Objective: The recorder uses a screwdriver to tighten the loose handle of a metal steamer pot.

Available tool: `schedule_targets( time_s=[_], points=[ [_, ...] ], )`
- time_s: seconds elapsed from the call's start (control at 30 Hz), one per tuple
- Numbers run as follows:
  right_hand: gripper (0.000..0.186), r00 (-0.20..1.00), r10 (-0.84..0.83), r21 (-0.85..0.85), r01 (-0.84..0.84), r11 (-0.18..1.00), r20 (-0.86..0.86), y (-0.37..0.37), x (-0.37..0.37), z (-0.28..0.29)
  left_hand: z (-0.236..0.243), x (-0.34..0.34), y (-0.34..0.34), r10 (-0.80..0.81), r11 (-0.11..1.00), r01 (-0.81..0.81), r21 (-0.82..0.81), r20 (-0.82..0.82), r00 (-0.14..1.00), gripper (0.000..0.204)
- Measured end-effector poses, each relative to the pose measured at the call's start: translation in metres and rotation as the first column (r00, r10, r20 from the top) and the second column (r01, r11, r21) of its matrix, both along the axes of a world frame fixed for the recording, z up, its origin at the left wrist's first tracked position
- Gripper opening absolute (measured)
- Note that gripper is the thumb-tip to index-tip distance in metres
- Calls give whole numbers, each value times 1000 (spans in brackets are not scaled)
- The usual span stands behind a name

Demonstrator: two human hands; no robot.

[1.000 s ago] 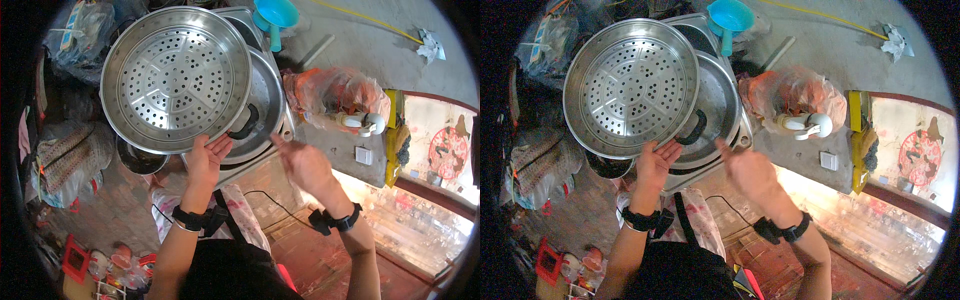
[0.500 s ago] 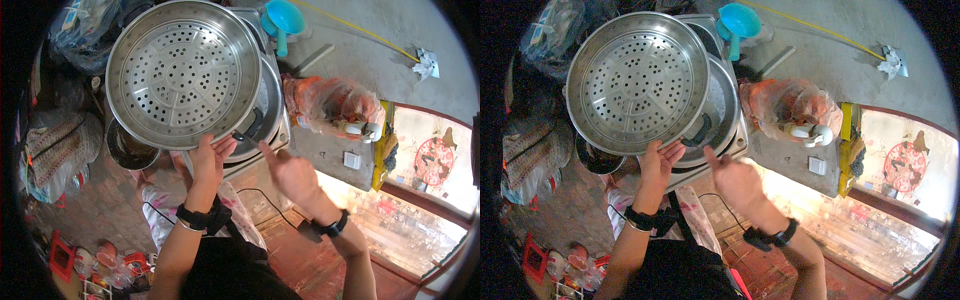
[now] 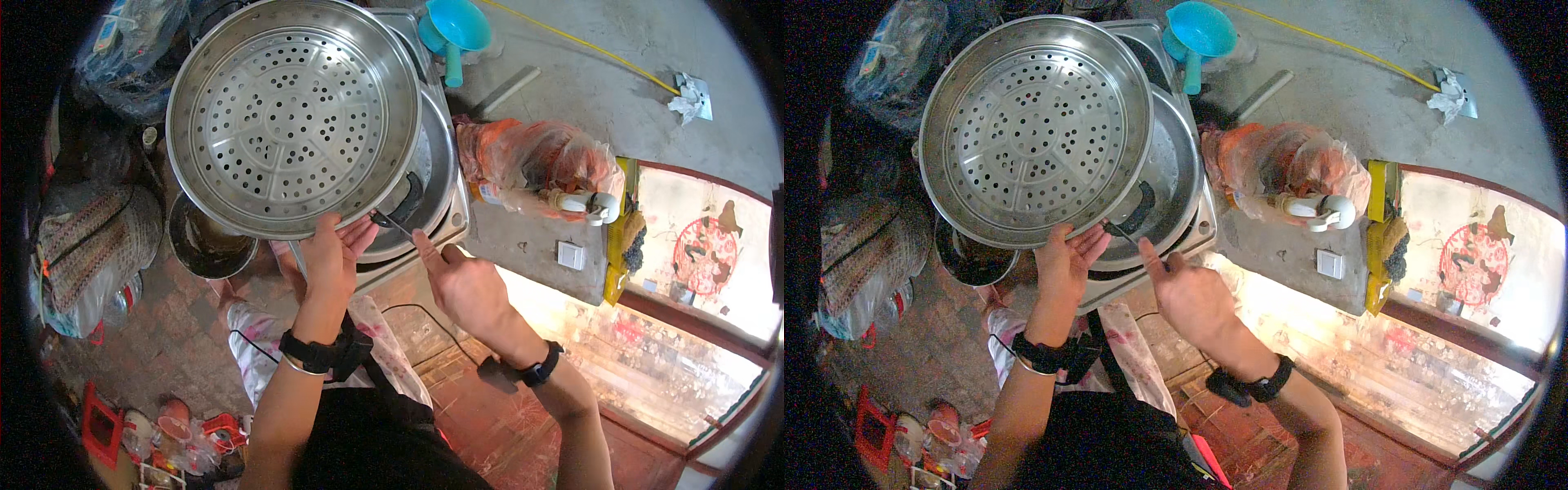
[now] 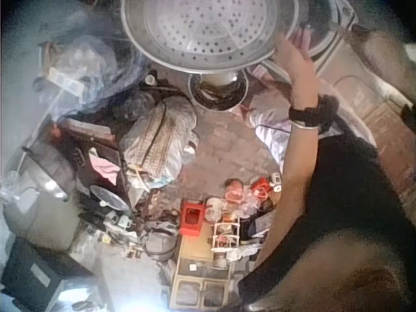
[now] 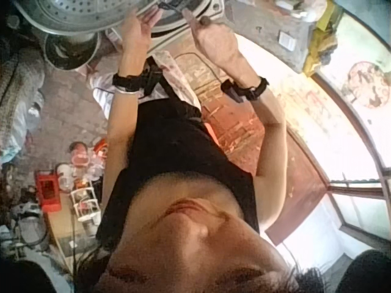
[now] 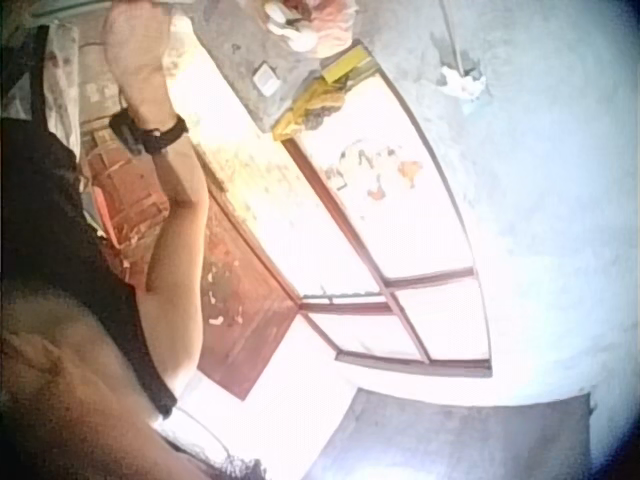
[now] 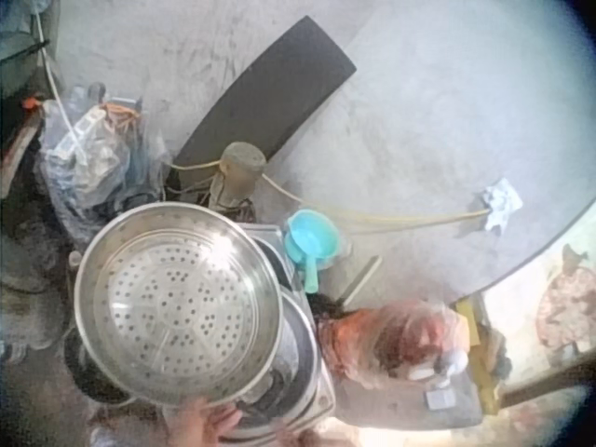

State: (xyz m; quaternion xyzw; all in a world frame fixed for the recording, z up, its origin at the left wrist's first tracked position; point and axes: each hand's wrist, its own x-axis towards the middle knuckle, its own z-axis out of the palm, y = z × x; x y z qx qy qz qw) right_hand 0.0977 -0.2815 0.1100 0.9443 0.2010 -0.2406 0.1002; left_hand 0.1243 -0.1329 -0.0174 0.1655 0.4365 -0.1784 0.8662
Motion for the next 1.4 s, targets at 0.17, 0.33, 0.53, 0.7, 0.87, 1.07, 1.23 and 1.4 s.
schedule_targets(
  time_s=[0.17, 0.33, 0.53, 0.7, 0.87, 1.07, 1.23, 1.4],
  points=[
    [58, 991, -85, 58, 80, 995, 102, -28, 28, -1, -6, -2, 5, -29, 999, 29, -29, -4, 1000, 29],
    [47, 991, -64, 160, 45, 986, 118, -20, 11, -10, -3, 3, 2, -46, 999, 46, -25, 24, 999, 31],
    [46, 985, -104, 162, 81, 983, 139, -18, -1, -15, 0, 4, 4, -58, 998, 58, -2, 12, 998, 32],
    [49, 962, -167, 225, 118, 967, 215, -53, 14, -14, 0, 4, 14, -103, 994, 103, -26, -5, 995, 33],
    [52, 983, -151, 190, 129, 973, 106, -36, -24, -33, 6, 11, 18, -95, 992, 97, -79, 27, 995, 35],
    [35, 877, -459, 493, 338, 802, 145, -45, -19, -29, 2, 5, 16, -109, 993, 108, -38, -14, 994, 33],
    [19, 883, -437, 512, 300, 805, 170, -20, -9, -54, 7, 5, 1, -94, 996, 94, 5, 9, 996, 26],
    [10, 907, -356, 505, 204, 839, 225, 2, -20, -72, 7, 9, -5, -104, 994, 101, 34, 108, 989, 25]
  ],
)
